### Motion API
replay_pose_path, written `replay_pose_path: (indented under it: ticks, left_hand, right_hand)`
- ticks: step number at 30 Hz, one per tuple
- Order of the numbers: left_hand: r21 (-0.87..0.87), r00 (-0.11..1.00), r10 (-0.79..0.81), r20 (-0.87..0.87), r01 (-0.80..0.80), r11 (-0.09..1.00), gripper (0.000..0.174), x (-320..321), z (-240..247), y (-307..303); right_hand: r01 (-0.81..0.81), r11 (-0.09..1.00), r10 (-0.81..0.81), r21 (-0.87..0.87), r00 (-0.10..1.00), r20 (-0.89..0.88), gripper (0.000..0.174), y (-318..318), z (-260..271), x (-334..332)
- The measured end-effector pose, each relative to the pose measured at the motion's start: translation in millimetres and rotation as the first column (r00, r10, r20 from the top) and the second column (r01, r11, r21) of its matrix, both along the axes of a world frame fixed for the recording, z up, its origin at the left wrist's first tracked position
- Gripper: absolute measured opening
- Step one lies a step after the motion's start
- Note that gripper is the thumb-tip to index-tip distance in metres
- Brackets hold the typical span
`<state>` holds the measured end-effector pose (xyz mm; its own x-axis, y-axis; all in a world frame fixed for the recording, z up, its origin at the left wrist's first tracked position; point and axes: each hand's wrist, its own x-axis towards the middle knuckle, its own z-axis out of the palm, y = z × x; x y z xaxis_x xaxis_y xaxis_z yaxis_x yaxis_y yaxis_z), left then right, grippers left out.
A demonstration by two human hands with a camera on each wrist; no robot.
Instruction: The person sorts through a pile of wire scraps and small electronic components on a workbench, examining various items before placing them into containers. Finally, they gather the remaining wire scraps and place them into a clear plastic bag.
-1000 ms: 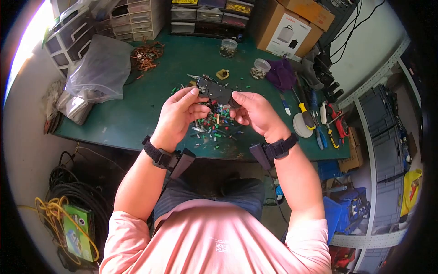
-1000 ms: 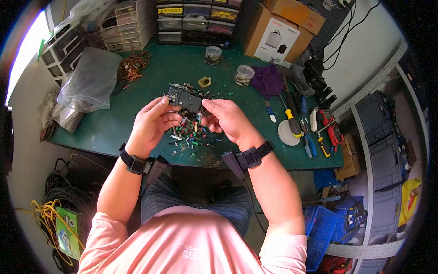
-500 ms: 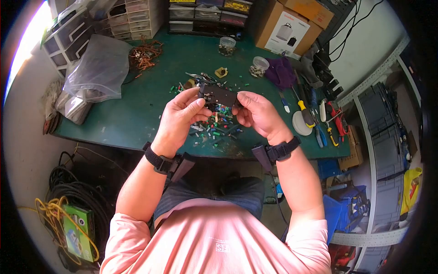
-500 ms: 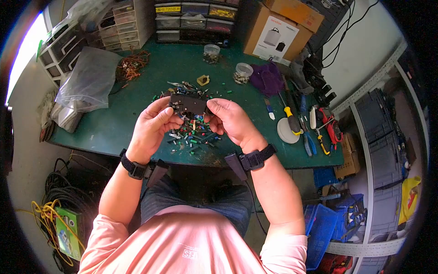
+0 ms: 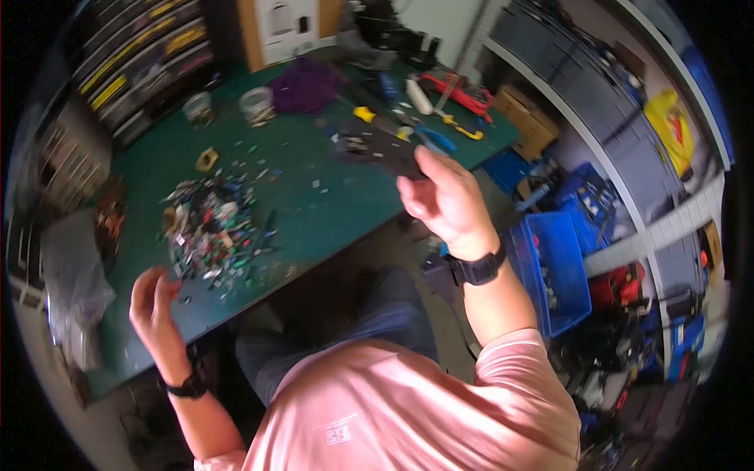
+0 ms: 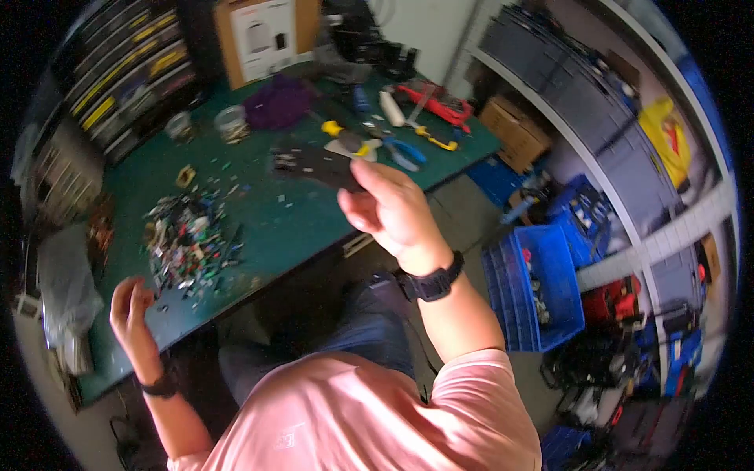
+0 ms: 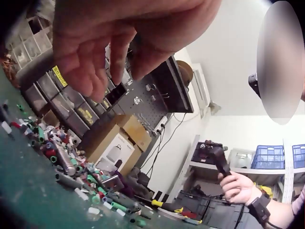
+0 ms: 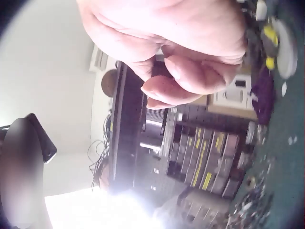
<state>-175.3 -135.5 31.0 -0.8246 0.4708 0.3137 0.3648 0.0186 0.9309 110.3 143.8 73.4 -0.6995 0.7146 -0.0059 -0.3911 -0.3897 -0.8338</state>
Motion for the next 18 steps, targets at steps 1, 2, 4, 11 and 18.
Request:
replay_pose_path:
  ticks: [1, 2, 4, 11, 18]
  left_hand:
    - [-0.016, 0.999, 0.037, -0.008, -0.037, 0.999, 0.018, 1, -4, -1]
    - [-0.059, 0.999, 0.025, -0.029, -0.026, 0.998, 0.019, -3, -9, -4]
    - [-0.066, 0.998, -0.01, -0.062, 0.006, 0.998, 0.02, -14, -23, -9]
    - [-0.154, 0.967, 0.066, -0.248, -0.107, 0.982, 0.02, -7, -19, 0]
    - [-0.151, 0.952, 0.019, -0.306, -0.068, 0.986, 0.019, 28, -9, 14]
  right_hand:
    - [0.018, 0.997, -0.023, -0.072, 0.998, -0.063, 0.028, 8, -12, 29]
    - [0.036, 0.989, -0.054, -0.145, 0.991, -0.124, 0.03, 15, -29, 57]
    - [-0.062, 0.98, 0.009, -0.189, 0.963, -0.271, 0.039, 18, -52, 99]
    - [0.061, 0.987, -0.113, -0.15, 0.923, -0.367, 0.04, 13, -90, 165]
    - [0.068, 0.998, -0.064, 0.004, 0.955, -0.29, 0.041, 25, -130, 188]
